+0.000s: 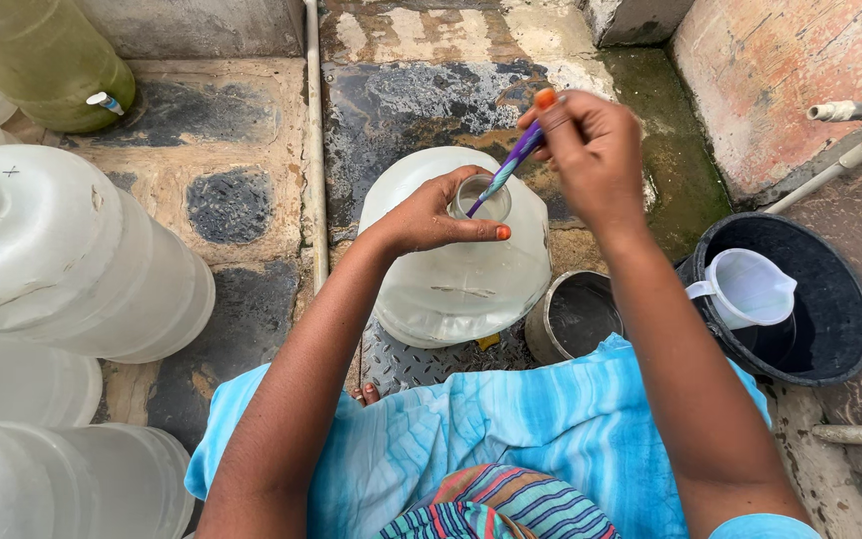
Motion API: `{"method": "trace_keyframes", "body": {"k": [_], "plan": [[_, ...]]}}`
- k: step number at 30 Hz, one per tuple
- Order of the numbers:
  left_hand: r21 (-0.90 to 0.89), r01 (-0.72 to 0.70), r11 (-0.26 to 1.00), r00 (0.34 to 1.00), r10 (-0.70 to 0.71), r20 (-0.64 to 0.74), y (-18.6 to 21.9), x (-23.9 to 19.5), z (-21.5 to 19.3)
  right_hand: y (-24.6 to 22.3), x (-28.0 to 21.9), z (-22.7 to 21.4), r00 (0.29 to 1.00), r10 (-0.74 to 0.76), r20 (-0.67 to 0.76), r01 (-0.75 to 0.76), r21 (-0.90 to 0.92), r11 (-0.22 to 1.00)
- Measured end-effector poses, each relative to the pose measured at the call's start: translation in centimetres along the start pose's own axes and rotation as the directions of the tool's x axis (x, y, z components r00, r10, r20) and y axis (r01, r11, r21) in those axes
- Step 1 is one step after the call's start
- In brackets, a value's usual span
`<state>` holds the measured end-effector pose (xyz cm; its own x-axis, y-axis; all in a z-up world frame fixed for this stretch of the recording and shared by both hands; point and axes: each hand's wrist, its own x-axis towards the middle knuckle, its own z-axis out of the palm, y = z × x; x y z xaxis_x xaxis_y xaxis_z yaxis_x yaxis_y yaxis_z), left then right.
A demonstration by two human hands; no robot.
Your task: The person cleans large plastic water jugs by rinsing them with water, scrubbing the interior with a toothbrush, and using a handful of small dark seeds or gravel for abrasive cleaning.
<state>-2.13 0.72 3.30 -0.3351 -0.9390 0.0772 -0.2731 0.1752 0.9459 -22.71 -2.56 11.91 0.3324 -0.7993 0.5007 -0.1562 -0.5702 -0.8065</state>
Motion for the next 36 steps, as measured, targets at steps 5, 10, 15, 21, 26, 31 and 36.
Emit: {"method": "trace_keyframes", "body": {"k": [5, 10, 15, 21, 26, 31, 36], "plan": [[-0.025, -0.016, 1.000, 1.000, 0.017, 0.019, -0.2, -0.1, -0.3, -2.6, -0.9, -3.9, 0.990, -0.106, 0.094, 0.108, -0.016, 0.994], [0.046, -0.038, 0.998, 0.999, 0.038, 0.002, -0.2, -0.1, 0.4, 1.2, -0.6, 1.0, 0.952, 0.143, 0.270, -0.039, -0.358, 0.933], [0.048, -0.060, 0.997, 0.998, 0.059, 0.013, 0.2, -0.1, 0.6, 0.3, -0.7, 0.6, 0.960, -0.066, 0.272, 0.145, -0.279, 0.949], [0.069, -0.007, 0.998, 1.000, 0.006, 0.020, 0.5, -0.1, 0.6, -6.0, -1.7, -4.4, 0.956, -0.216, 0.198, 0.270, -0.304, 0.914], [0.053, -0.040, 0.998, 0.999, 0.039, 0.029, 0.4, 0.1, 1.0, -1.4, -1.1, 0.8, 0.945, -0.128, 0.300, 0.233, -0.347, 0.909], [0.021, 0.022, 1.000, 0.999, -0.023, 0.041, 0.4, -0.1, 0.8, -1.7, -1.9, 0.5, 0.965, -0.081, 0.249, 0.174, -0.379, 0.909], [0.035, -0.021, 0.999, 0.998, 0.018, 0.067, 0.7, -0.3, 0.5, -7.7, -2.9, -4.2, 0.966, -0.199, 0.162, 0.246, -0.359, 0.900]]}}
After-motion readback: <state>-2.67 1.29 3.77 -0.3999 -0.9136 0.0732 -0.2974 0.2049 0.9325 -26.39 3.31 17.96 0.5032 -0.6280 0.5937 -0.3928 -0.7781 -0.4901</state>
